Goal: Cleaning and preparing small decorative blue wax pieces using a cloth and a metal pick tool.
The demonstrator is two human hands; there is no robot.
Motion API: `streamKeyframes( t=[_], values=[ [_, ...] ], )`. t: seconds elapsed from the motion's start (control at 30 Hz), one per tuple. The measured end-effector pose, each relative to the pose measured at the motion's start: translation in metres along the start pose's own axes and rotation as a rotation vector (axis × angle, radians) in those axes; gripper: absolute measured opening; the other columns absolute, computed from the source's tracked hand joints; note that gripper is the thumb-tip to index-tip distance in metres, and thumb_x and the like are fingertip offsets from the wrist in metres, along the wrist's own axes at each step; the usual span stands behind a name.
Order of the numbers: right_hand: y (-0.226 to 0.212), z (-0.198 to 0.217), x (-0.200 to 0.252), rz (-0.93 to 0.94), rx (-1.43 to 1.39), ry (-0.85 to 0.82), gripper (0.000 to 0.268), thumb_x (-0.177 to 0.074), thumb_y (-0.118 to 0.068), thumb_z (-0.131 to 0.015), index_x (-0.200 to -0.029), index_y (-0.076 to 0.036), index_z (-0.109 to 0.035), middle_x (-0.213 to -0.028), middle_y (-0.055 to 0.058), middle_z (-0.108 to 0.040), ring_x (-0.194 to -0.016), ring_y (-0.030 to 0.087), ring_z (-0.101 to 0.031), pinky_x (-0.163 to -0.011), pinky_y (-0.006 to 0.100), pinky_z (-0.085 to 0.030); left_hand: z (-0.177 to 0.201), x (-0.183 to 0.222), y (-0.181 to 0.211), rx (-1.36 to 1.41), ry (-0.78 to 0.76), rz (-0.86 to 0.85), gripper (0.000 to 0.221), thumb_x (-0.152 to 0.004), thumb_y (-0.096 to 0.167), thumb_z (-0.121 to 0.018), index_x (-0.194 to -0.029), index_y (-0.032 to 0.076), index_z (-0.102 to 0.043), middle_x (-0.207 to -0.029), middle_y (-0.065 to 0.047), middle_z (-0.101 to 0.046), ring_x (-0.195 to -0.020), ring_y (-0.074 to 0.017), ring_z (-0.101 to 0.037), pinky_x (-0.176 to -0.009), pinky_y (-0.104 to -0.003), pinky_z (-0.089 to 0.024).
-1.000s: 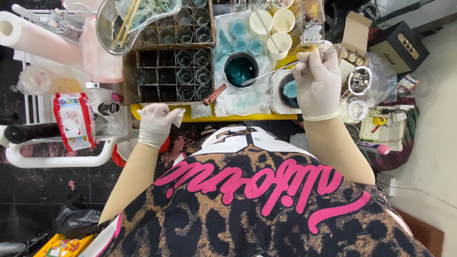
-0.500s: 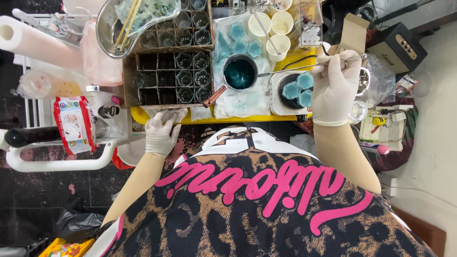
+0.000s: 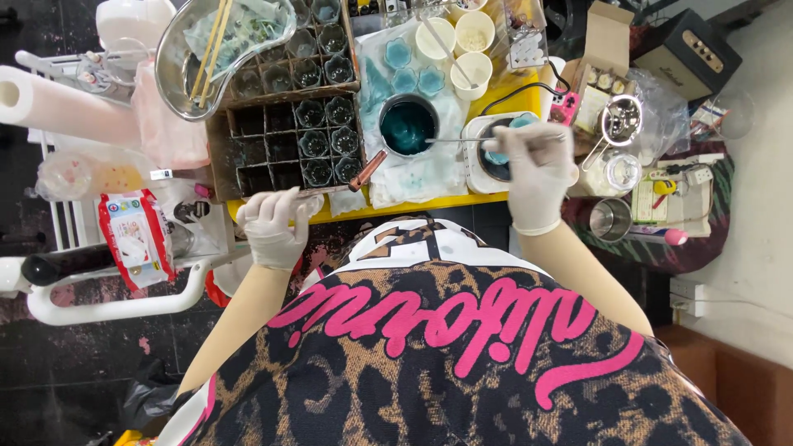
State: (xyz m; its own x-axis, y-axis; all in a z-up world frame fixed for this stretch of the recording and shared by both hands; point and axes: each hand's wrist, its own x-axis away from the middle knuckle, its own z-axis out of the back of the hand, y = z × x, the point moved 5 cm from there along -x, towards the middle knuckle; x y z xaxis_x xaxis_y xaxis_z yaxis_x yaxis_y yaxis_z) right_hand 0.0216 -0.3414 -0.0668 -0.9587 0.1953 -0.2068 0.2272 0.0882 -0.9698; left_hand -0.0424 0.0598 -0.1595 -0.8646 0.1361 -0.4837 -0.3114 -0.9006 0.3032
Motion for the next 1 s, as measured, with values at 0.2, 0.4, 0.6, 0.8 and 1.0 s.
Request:
streamKeyframes(
  t=[0.2, 0.4, 0.6, 0.8, 1.0],
  values=[
    [0.028, -0.024, 0.019, 0.037, 0.049, -0.137, 0.014, -0.11, 0.009, -0.054, -0.116, -0.002, -0.049, -0.12, 0.015, -0.066, -0.106, 0.02, -0.069, -0.099, 0.032, -0.057, 0.002, -0.08, 0.047, 0.11, -0.053, -0.028, 0.024, -0.091, 0.036, -0.079, -0.107, 0.02, -0.073, -0.111, 0.001, -0.062, -0.117, -0.0261, -0.052, -0.101, -0.047, -0.032],
    [0.043, -0.029, 0.022, 0.083, 0.15, -0.139, 0.015, -0.111, 0.008, -0.053, -0.116, -0.004, -0.045, -0.12, 0.012, -0.066, -0.104, 0.016, -0.067, -0.095, 0.028, -0.056, -0.03, -0.116, 0.081, 0.162, -0.29, -0.086, 0.036, -0.081, 0.049, -0.081, -0.093, 0.017, -0.073, -0.111, -0.006, -0.053, -0.116, -0.033, -0.042, -0.096, -0.053, -0.029],
    [0.036, -0.043, 0.024, 0.18, 0.44, -0.12, 0.017, -0.106, 0.01, -0.06, -0.112, -0.003, -0.05, -0.111, 0.012, -0.067, -0.099, 0.018, -0.068, -0.091, 0.028, -0.056, -0.054, -0.107, 0.079, 0.119, -0.333, -0.149, 0.031, -0.083, 0.043, -0.078, -0.079, 0.013, -0.071, -0.107, -0.007, -0.053, -0.115, -0.0343, -0.043, -0.094, -0.053, -0.03],
    [0.026, -0.056, 0.043, 0.254, 0.623, -0.142, 0.019, -0.102, 0.013, -0.06, -0.108, -0.003, -0.05, -0.103, 0.012, -0.067, -0.096, 0.023, -0.073, -0.087, 0.03, -0.058, -0.067, -0.096, 0.078, 0.112, -0.344, -0.112, 0.03, -0.083, 0.039, -0.076, -0.069, 0.013, -0.071, -0.102, -0.008, -0.053, -0.11, -0.0332, -0.044, -0.089, -0.052, -0.031],
    [0.031, -0.07, 0.054, 0.275, 0.633, -0.103, 0.02, -0.104, 0.012, -0.058, -0.11, -0.003, -0.046, -0.103, 0.013, -0.065, -0.093, 0.023, -0.072, -0.084, 0.03, -0.058, -0.062, -0.099, 0.086, 0.156, -0.345, -0.084, 0.026, -0.084, 0.036, -0.073, -0.071, 0.014, -0.072, -0.102, -0.006, -0.055, -0.108, -0.031, -0.045, -0.087, -0.051, -0.031]
  ],
)
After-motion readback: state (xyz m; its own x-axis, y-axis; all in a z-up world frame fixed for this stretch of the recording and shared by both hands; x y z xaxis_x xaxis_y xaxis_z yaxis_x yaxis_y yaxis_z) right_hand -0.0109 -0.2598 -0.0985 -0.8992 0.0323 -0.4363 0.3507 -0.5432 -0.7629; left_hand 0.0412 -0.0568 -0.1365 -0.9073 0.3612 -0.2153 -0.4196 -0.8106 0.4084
